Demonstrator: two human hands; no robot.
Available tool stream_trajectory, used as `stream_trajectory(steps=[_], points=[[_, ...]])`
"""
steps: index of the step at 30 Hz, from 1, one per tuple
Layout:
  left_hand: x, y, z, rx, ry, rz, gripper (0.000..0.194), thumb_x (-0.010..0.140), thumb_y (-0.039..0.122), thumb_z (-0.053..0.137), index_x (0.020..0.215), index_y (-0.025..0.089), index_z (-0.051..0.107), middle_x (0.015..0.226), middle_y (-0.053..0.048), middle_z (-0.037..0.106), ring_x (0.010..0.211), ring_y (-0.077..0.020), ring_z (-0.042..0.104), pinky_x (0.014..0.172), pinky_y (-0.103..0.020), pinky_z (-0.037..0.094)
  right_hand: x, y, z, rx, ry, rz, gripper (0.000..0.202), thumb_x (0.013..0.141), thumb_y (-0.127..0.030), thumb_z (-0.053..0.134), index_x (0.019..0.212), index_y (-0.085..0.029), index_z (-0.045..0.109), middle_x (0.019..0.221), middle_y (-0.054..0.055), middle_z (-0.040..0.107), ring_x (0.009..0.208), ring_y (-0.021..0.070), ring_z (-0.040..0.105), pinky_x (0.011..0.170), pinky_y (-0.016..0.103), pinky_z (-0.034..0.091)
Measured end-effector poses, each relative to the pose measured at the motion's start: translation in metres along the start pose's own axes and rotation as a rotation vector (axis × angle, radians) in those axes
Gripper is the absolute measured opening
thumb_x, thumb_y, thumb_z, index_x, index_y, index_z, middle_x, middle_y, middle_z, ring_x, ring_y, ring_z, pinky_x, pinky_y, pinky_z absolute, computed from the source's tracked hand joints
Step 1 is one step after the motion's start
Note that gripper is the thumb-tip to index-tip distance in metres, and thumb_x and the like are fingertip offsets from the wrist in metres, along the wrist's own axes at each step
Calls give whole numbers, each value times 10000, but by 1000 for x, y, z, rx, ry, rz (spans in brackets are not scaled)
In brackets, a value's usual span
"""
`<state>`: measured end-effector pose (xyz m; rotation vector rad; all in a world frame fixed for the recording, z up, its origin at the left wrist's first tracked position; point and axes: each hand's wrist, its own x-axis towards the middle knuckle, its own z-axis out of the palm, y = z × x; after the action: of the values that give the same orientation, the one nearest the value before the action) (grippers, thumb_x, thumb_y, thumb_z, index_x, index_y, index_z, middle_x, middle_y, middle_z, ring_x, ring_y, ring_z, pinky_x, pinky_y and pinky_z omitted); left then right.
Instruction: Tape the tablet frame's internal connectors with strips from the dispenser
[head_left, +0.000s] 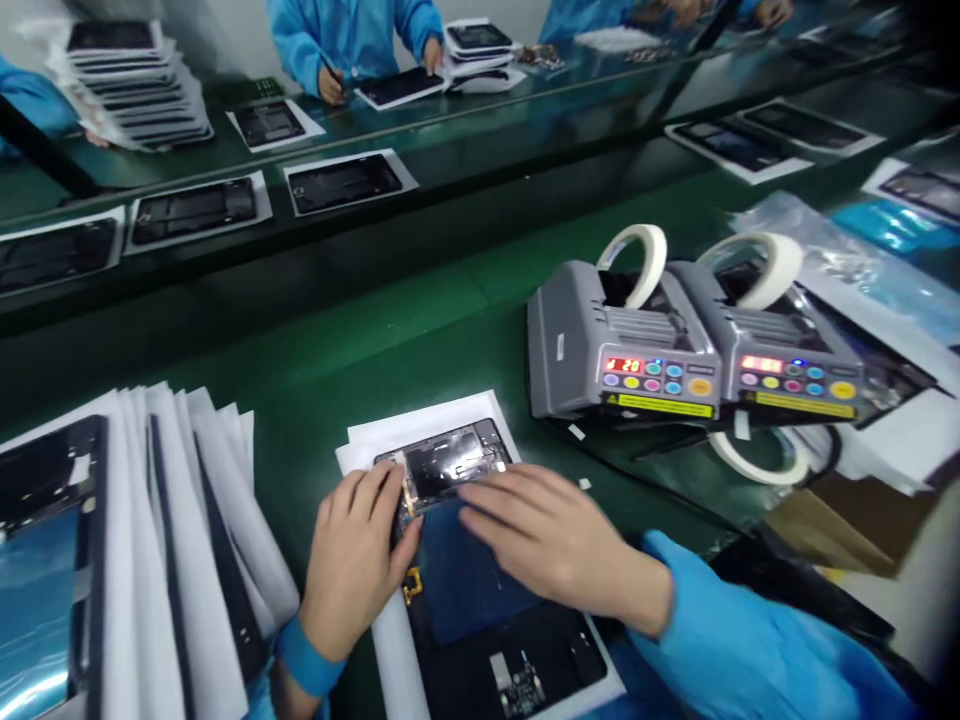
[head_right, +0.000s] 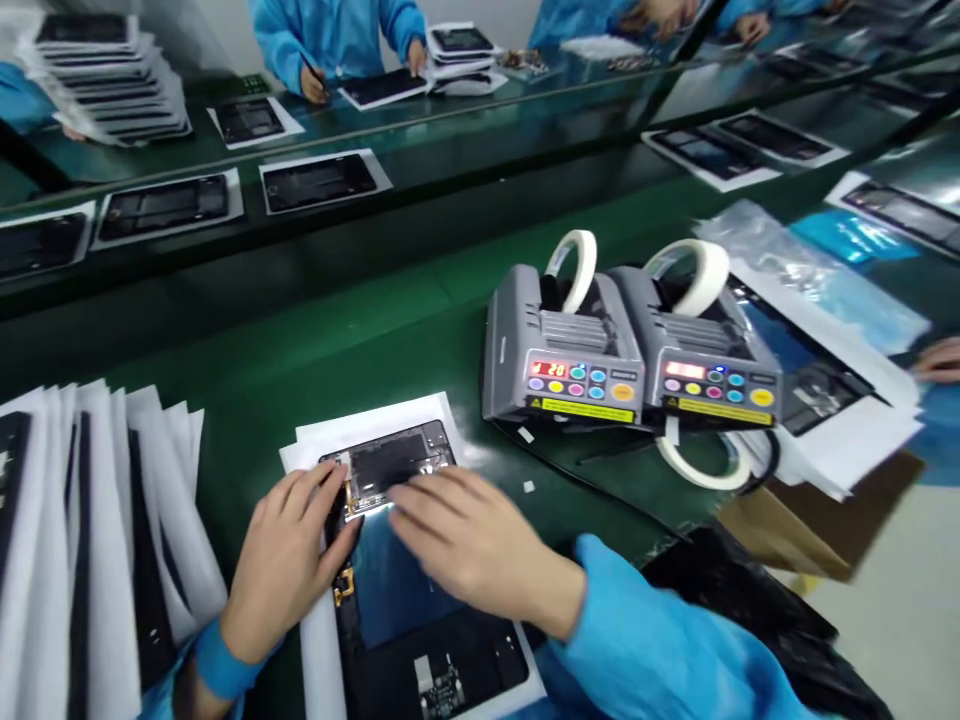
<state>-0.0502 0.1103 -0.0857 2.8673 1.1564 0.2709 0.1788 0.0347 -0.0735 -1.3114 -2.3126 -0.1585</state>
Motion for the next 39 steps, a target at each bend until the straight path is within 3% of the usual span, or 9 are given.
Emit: stream_trajectory(steps=[3,7,15,21,28,39], points=[[0,0,-1,16,-13,12,430,925,332,496,1320,163,497,1283,-129,564,1127,-322,497,869,-439,452,-49,22,-26,-235,277,260,382,823,-79,632,1194,-153,582,1037,91,667,936,197,616,811,338,524],[1,1,-2,33,-6,7,411,936,324,478,1310,154,500,1264,-135,565,1122,-318,498,865,-439,455,-77,51,-34,-462,278,388,574,798,-120,687,1335,-149,485,1047,123,655,879,238,632,745,357,524],[3,2,1,27,56,23,405,933,322,478,1297,149,513,1243,-136,572,1103,-315,509,879,-437,445,-77,59,-25,-480,304,412,515,822,-148,658,1313,-131,504,1034,122,640,887,240,618,757,355,512],[3,0,0,21,64,32,389,943,314,470,1296,154,498,1235,-134,564,1093,-311,504,870,-435,437,-78,59,-22,-409,319,408,277,815,-155,667,1088,-171,623,1082,115,620,934,254,612,782,373,517],[3,0,0,6,55,34,395,941,308,479,1302,146,488,1232,-137,560,1095,-313,497,867,-435,431,-81,62,-20,-432,349,417,527,794,-134,684,1295,-158,523,1038,118,633,902,253,621,763,374,528],[2,0,0,4,44,33,402,936,302,488,1308,148,480,1238,-132,554,1109,-313,488,872,-429,424,-80,65,-18,-428,373,409,589,780,-103,689,1332,-187,504,1010,99,641,863,247,627,726,367,536]])
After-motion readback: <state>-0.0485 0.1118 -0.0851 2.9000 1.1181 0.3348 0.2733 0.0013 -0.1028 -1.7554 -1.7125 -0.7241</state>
